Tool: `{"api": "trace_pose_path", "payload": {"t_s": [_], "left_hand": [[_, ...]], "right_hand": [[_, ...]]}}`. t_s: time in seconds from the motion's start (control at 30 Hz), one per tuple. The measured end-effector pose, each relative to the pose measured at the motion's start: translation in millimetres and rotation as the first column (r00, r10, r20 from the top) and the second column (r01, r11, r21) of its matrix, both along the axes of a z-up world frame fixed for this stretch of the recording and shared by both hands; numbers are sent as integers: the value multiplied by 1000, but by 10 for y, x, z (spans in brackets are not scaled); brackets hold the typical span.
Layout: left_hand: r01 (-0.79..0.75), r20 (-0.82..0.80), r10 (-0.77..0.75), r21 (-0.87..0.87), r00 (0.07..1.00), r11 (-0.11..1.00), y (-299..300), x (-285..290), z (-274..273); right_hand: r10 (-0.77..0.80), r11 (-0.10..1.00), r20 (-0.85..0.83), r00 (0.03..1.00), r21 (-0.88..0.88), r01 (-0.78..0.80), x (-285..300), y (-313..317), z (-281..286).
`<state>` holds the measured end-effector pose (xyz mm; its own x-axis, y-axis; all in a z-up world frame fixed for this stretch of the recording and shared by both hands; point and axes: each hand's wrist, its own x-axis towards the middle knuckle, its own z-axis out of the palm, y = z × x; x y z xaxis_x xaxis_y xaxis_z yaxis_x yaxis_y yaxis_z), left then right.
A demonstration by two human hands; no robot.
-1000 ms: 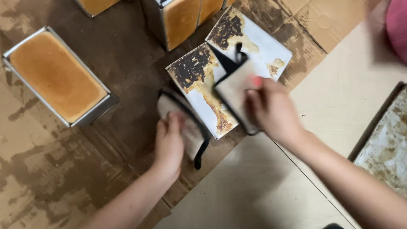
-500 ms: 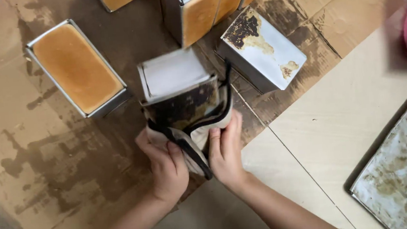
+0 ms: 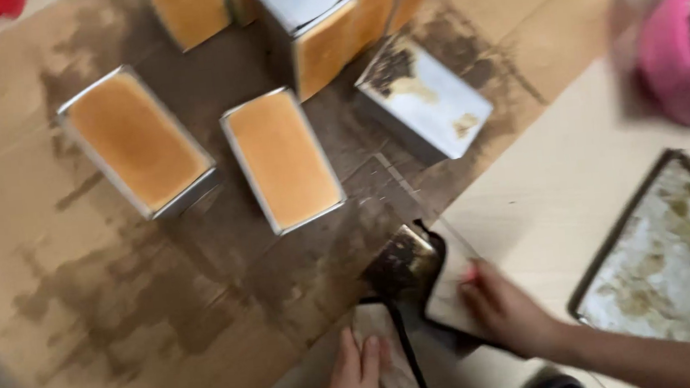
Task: Unmolding freshly baked loaves of bread from metal tins using oven mitts.
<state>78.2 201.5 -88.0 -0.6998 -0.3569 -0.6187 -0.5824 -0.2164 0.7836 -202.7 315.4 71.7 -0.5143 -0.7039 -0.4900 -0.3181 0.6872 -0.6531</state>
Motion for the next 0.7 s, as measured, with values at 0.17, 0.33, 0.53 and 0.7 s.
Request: {"api": "trace_pose_path", "payload": {"t_s": [0.17,0.33,0.53,0.7], "left_hand": [[-115,310,27,268,950,957,-252,-586,327],[-241,229,234,4,945,971,-1066,-932,425],[-244,513,217,-16,830,970,-1480,-1023,872],[-272,481,239,-2,843,962,-1117,-1378,1107]], "right_hand": [[31,996,-682,731,-40,-80,-1407,400,1141],[-266,960,-877,401,-278,29,-2872,619,1740],[-468,884,-857,216,-460,87,-3583,594,1160],[-615,781,-740,272,-619,79,-2907,852,558]]}}
